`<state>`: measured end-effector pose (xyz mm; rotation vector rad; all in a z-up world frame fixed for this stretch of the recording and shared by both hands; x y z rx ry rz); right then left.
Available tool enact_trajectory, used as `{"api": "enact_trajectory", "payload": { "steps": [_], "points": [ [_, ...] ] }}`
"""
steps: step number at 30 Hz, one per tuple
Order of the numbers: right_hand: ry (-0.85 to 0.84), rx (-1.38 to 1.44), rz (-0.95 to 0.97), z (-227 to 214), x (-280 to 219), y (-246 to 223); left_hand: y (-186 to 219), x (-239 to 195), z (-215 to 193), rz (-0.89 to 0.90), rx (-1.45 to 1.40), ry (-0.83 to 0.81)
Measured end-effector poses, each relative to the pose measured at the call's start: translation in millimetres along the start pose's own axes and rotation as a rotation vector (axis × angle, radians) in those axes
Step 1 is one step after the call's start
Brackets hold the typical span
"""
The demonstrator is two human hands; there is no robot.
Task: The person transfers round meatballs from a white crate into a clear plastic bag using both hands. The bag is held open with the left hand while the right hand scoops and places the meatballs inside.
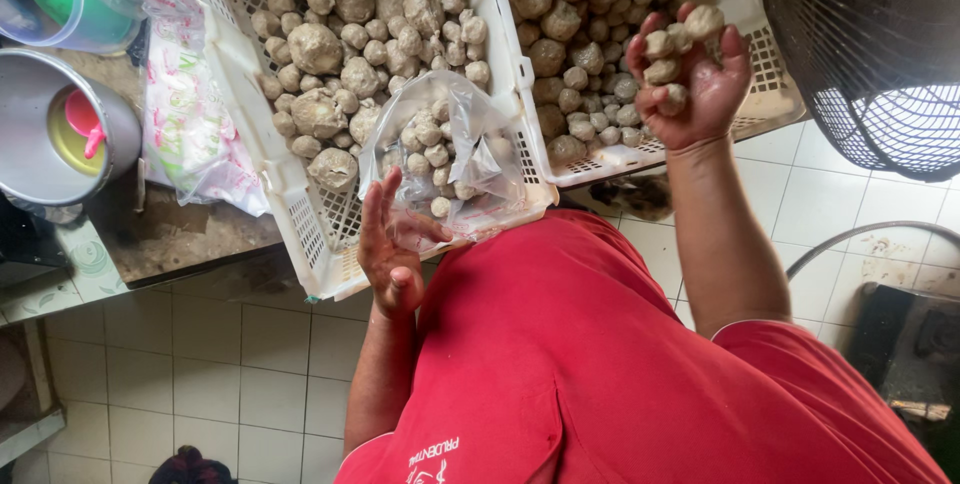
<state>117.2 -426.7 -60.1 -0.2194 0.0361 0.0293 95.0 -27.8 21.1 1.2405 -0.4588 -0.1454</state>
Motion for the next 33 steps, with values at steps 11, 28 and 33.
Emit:
{"api": "enact_trajectory", "payload": {
  "steps": [11,28,33],
  "points": [
    [0.085,0.087,-0.01,23.2,-0.3,59.9,6.3,3.6,2.3,0.047,0.051,-0.027],
    [-0.211,-1.456,0.235,127.3,35.8,233.6,15.8,-5.3,-0.8,0.061,-0.039,-0.014],
    [-0.284,-1.641,0.379,101.5,13.6,175.1,11.5,-6.2,-3.5,0.057,-0.037,-0.028]
  ]
}}
Point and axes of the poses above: each hand's wrist, its own x-axis towards the middle knuckle, its own z-axis out of the palm, y = z × x, the point moved 10 cm from there along x, towards the middle knuckle, and after that the axes turned 4 degrees about -y, right-handed, at the moved point
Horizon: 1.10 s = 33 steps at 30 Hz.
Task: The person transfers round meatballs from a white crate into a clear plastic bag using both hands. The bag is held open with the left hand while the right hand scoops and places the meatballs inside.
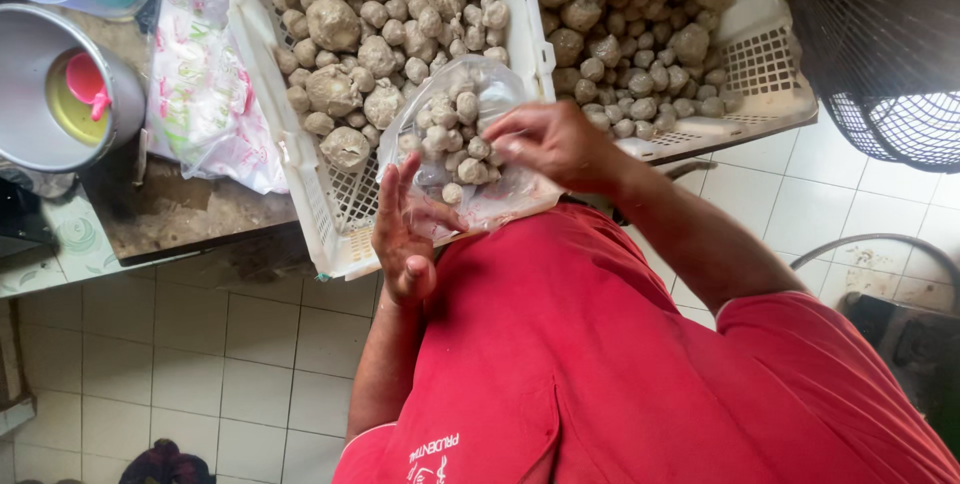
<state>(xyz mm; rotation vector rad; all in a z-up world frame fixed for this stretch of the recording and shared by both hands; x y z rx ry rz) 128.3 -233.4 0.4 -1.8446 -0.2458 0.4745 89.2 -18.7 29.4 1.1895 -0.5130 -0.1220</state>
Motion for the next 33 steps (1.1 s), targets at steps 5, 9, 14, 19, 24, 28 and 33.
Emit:
{"api": "enact_trajectory", "payload": {
  "steps": [5,9,14,19,24,28,33],
  "points": [
    [0.359,-0.407,0.525,-170.4,-46.0,122.2,-3.2,-1.6,0.2,0.004,0.039,-0.014],
    [0.035,-0.615,0.783,-177.8,-60.6,208.2,-4.4,1.9,1.3,-0.005,0.043,-0.032],
    [0.035,-0.623,0.925,-165.6,-50.4,235.4,-5.8,3.4,1.9,-0.014,0.099,-0.024],
    [-0.005,-0.777,0.935,-162.8,-33.7,221.7,-4.6,2.6,2.0,-0.01,0.101,-0.004],
    [-0.027,-0.871,0.95,-163.6,-33.6,222.2,-4.5,1.4,-0.9,-0.019,0.104,0.027],
    [-0.082,-0.889,0.972,-161.5,-29.2,231.4,-4.5,-0.7,-2.3,0.0,0.116,0.034],
    [-0.154,-0.812,0.996,-168.4,-36.1,256.0,-3.6,-1.4,-0.3,0.012,0.125,0.035]
  ]
}}
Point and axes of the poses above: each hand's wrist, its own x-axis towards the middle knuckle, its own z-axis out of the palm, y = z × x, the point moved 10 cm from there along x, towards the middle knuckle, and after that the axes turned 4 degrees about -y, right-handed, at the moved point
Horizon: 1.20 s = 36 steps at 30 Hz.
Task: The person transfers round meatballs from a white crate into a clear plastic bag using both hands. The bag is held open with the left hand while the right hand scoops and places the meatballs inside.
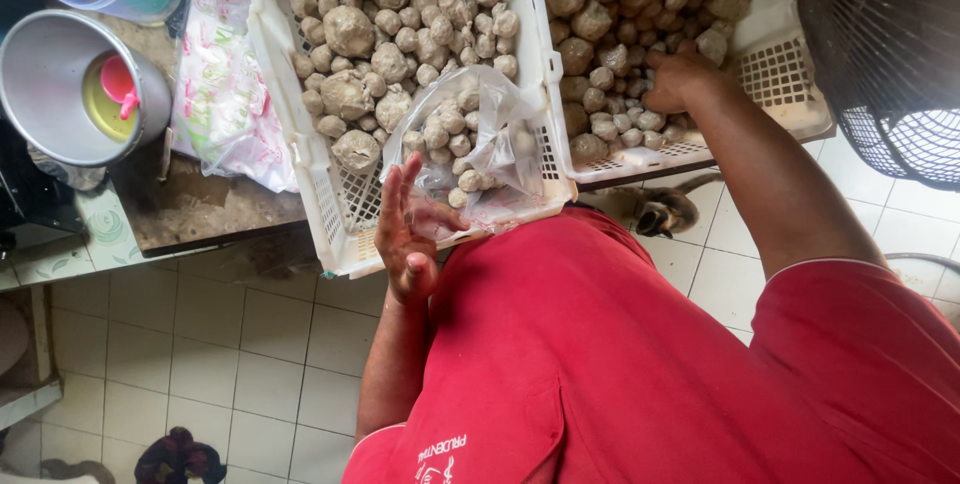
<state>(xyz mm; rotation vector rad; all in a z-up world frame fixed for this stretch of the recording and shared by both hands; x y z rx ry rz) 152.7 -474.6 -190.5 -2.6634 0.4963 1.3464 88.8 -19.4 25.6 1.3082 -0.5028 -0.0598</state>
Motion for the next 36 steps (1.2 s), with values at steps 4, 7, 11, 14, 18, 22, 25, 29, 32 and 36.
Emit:
{"api": "enact_trajectory", "payload": {
  "steps": [4,7,11,14,18,22,25,29,32,36],
  "points": [
    [0.066,-0.074,-0.193,4.4,19.5,2.5,3.5,0.0,-0.2,0.004,-0.025,0.008],
    [0.159,-0.053,-0.367,1.5,29.6,3.5,4.5,0.7,-0.1,0.001,-0.022,0.011],
    [0.088,0.211,-0.246,0.1,33.0,27.2,2.8,3.0,0.6,-0.013,-0.036,0.016],
    [-0.187,1.167,-0.437,-7.8,-1.3,14.1,1.8,2.4,0.7,-0.032,-0.039,0.027],
    [-0.291,1.675,-0.689,-48.1,-73.0,0.8,1.6,5.4,2.1,-0.046,-0.058,0.035],
    [-0.314,2.124,-0.785,-60.1,-105.3,-10.1,1.1,8.4,2.2,-0.033,-0.054,0.035],
    [-0.22,2.032,-0.71,-51.7,-94.8,-11.5,-1.1,8.9,1.4,-0.025,-0.052,0.033],
    [0.096,1.376,-0.402,-45.2,-66.1,-0.7,-1.7,6.3,1.6,-0.034,-0.046,0.027],
    [0.32,0.687,-0.491,-64.2,-70.2,-36.6,-1.4,9.5,2.6,-0.02,-0.033,0.031],
    [0.541,0.125,-0.689,-60.2,-91.9,-112.3,-1.1,6.2,-0.2,-0.03,-0.05,0.038]
  ]
}}
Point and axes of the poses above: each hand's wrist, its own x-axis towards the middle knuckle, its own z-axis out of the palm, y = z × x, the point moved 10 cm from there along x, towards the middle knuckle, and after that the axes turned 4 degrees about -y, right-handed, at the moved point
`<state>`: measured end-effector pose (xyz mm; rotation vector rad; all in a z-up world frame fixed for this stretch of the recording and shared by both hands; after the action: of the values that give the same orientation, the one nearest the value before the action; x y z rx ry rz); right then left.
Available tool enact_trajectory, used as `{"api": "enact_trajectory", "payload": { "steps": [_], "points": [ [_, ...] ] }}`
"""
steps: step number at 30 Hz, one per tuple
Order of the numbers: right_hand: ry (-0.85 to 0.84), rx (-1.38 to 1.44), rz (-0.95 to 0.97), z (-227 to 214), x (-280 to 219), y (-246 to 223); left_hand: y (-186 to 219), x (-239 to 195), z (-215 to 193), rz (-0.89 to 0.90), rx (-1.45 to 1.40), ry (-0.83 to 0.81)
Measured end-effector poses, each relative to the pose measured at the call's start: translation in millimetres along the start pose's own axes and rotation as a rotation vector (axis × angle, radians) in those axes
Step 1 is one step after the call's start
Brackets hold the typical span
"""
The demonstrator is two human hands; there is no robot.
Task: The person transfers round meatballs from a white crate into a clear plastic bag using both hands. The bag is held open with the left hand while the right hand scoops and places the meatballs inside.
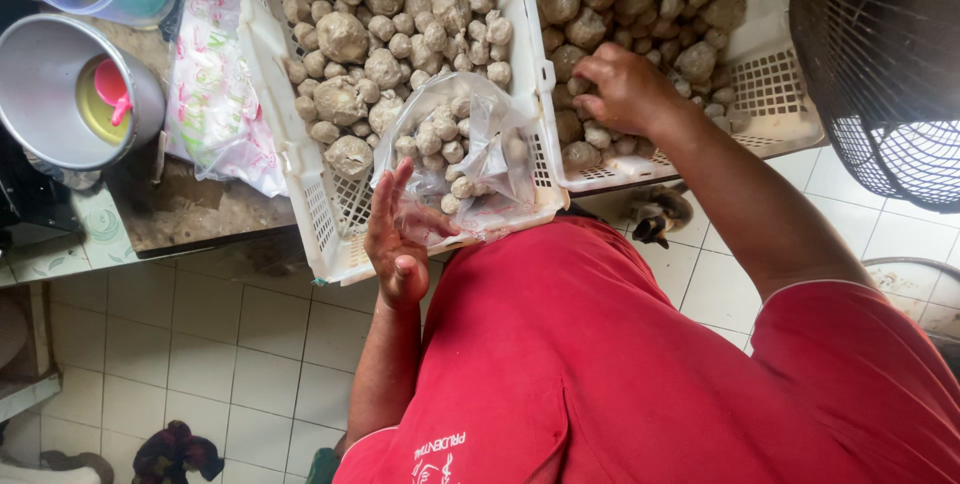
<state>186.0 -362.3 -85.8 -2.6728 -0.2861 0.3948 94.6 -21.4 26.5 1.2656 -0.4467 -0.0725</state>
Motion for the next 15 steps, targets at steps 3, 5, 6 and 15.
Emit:
{"api": "enact_trajectory", "payload": {
  "steps": [3,5,6,15],
  "points": [
    [-0.059,-0.21,0.064,18.1,13.8,-7.6,-1.2,0.4,0.0,-0.005,-0.001,-0.004],
    [-0.092,-0.288,0.139,26.1,27.4,-6.4,-0.4,-0.3,-0.3,-0.001,-0.017,-0.004],
    [-0.091,-0.288,0.123,28.0,31.9,-9.3,0.0,-2.0,-0.6,-0.001,-0.012,0.001],
    [-0.031,0.163,0.186,2.0,-5.5,9.5,2.2,-6.0,-0.5,0.014,-0.072,-0.04]
  ]
}}
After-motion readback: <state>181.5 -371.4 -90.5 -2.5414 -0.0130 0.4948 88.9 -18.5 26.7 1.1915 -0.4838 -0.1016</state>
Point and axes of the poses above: each hand's wrist, its own x-axis towards the middle knuckle, its own z-axis out of the palm, y = z × x, the point moved 10 cm from there along x, towards the middle knuckle, and after that the axes turned 4 degrees about -y, right-handed, at the moved point
